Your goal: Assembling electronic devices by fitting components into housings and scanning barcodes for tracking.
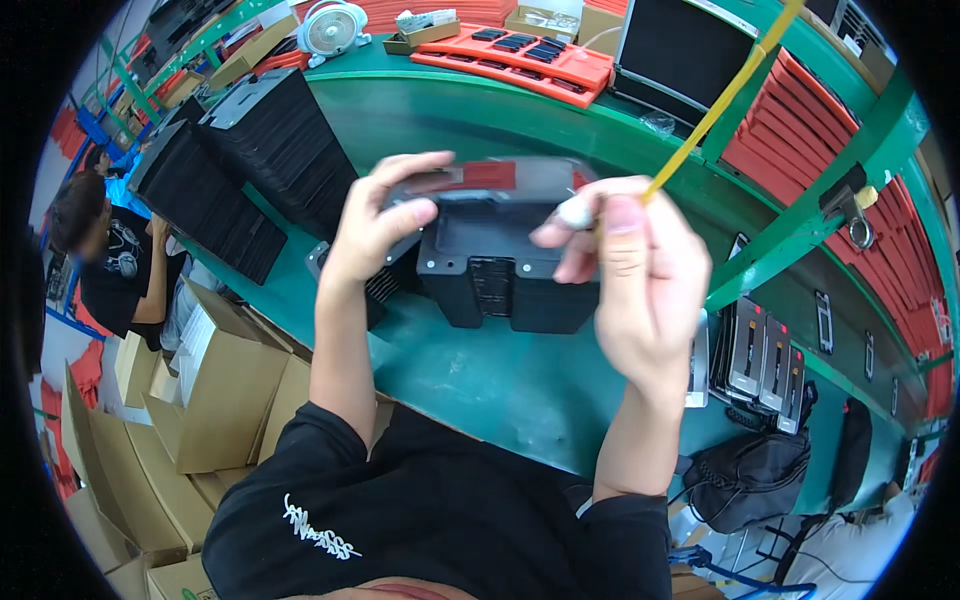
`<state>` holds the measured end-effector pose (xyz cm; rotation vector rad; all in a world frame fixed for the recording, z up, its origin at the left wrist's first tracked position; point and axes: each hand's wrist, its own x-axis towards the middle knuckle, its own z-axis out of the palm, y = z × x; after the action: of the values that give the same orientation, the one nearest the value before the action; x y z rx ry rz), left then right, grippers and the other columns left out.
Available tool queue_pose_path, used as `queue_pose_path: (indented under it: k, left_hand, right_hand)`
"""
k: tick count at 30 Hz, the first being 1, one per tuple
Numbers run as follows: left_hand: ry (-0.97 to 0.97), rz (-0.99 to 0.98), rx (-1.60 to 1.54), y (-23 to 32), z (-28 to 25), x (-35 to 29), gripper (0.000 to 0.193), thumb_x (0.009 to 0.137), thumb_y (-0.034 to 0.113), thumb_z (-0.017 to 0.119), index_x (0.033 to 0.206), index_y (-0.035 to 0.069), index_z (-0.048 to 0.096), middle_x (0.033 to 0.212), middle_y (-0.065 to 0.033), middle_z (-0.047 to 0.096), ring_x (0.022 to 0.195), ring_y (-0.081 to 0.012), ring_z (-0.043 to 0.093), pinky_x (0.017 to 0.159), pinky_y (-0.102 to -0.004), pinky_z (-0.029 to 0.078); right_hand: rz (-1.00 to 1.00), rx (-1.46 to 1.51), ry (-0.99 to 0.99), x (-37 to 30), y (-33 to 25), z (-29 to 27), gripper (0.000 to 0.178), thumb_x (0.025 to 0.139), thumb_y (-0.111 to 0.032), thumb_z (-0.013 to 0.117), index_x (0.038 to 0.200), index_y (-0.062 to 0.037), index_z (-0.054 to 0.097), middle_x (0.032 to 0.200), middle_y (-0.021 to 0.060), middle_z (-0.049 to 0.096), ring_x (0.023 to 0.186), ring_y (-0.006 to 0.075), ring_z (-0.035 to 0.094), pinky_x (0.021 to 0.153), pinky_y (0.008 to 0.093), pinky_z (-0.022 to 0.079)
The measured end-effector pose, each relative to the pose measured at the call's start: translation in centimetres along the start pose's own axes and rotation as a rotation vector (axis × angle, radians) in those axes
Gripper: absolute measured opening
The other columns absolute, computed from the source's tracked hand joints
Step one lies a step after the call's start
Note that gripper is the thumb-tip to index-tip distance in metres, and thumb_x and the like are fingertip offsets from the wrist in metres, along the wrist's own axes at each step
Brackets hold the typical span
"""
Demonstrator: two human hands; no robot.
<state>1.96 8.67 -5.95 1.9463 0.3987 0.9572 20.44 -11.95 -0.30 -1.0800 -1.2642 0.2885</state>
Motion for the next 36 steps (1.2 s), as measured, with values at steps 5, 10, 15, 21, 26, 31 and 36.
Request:
queue_pose_path:
  k: [5, 10, 15, 21, 26, 31, 36]
  left_hand:
    - [0.505, -0.095, 0.414, -4.3, -4.8, -3.9, 0.056, 0.073, 0.024, 0.090, 0.124, 0.008, 0.073, 0.130, -0.0144, 0.054, 0.112, -0.0260, 0.062, 0.100, -0.0367, 0.049]
    - [0.407, -0.056, 0.499, -4.6, -6.2, -9.3, 0.060, 0.072, 0.024, 0.090, 0.127, 0.009, 0.071, 0.137, -0.0176, 0.049, 0.121, -0.0324, 0.057, 0.107, -0.0424, 0.045]
    - [0.235, -0.137, 0.694, -4.0, -6.1, -12.1, 0.073, 0.074, 0.027, 0.087, 0.141, 0.011, 0.062, 0.146, -0.0207, 0.044, 0.135, -0.0387, 0.048, 0.113, -0.0467, 0.040]
    - [0.174, 0.081, 0.772, -2.1, -4.8, -9.0, 0.082, 0.079, 0.033, 0.083, 0.150, 0.007, 0.052, 0.153, -0.0231, 0.043, 0.142, -0.0405, 0.042, 0.116, -0.0475, 0.036]
    - [0.180, 0.286, 0.299, 1.7, -1.3, -3.1, 0.079, 0.079, 0.035, 0.080, 0.144, -0.001, 0.055, 0.149, -0.0237, 0.050, 0.138, -0.0389, 0.048, 0.115, -0.0459, 0.038]
    - [-0.045, 0.598, 0.328, 9.0, 4.5, 2.1, 0.064, 0.079, 0.032, 0.078, 0.130, -0.004, 0.066, 0.132, -0.0219, 0.064, 0.121, -0.0358, 0.062, 0.106, -0.0437, 0.046]
    - [-0.126, 0.694, 0.044, 10.9, 6.2, 2.6, 0.047, 0.075, 0.021, 0.078, 0.115, -0.005, 0.073, 0.113, -0.0193, 0.072, 0.101, -0.0319, 0.071, 0.093, -0.0404, 0.054]
  right_hand:
    - [-0.058, -0.054, 0.226, 0.9, 0.6, -3.5, 0.036, 0.113, -0.031, 0.044, 0.104, -0.0001, 0.059, 0.082, 0.0071, 0.063, 0.064, 0.0125, 0.060, 0.057, 0.0249, 0.049]
    - [0.015, -0.214, 0.212, 1.4, 2.0, -7.2, 0.039, 0.112, -0.034, 0.046, 0.108, 0.0005, 0.064, 0.088, 0.0079, 0.066, 0.066, 0.0106, 0.061, 0.057, 0.0237, 0.048]
    - [0.106, -0.279, 0.200, 2.3, 3.8, -7.8, 0.049, 0.112, -0.040, 0.043, 0.118, 0.0010, 0.068, 0.100, 0.0088, 0.070, 0.069, 0.0099, 0.062, 0.058, 0.0226, 0.048]
    - [0.251, -0.396, 0.342, 2.3, 4.4, -8.3, 0.062, 0.111, -0.051, 0.039, 0.130, 0.0015, 0.065, 0.108, 0.0102, 0.072, 0.070, 0.0109, 0.063, 0.061, 0.0248, 0.049]
    - [0.285, -0.547, 0.369, 2.8, 5.0, -7.8, 0.064, 0.108, -0.056, 0.043, 0.134, -0.0006, 0.063, 0.111, 0.0119, 0.072, 0.072, 0.0143, 0.065, 0.064, 0.0288, 0.051]
    - [0.298, -0.778, 0.031, 1.4, 4.9, -9.5, 0.046, 0.102, -0.041, 0.060, 0.125, -0.0011, 0.067, 0.098, 0.0127, 0.073, 0.075, 0.0199, 0.068, 0.068, 0.0332, 0.053]
    - [0.150, -0.799, -0.150, 1.8, 5.6, -7.6, 0.032, 0.097, -0.030, 0.067, 0.104, 0.0001, 0.072, 0.082, 0.0140, 0.070, 0.073, 0.0272, 0.067, 0.069, 0.0368, 0.053]
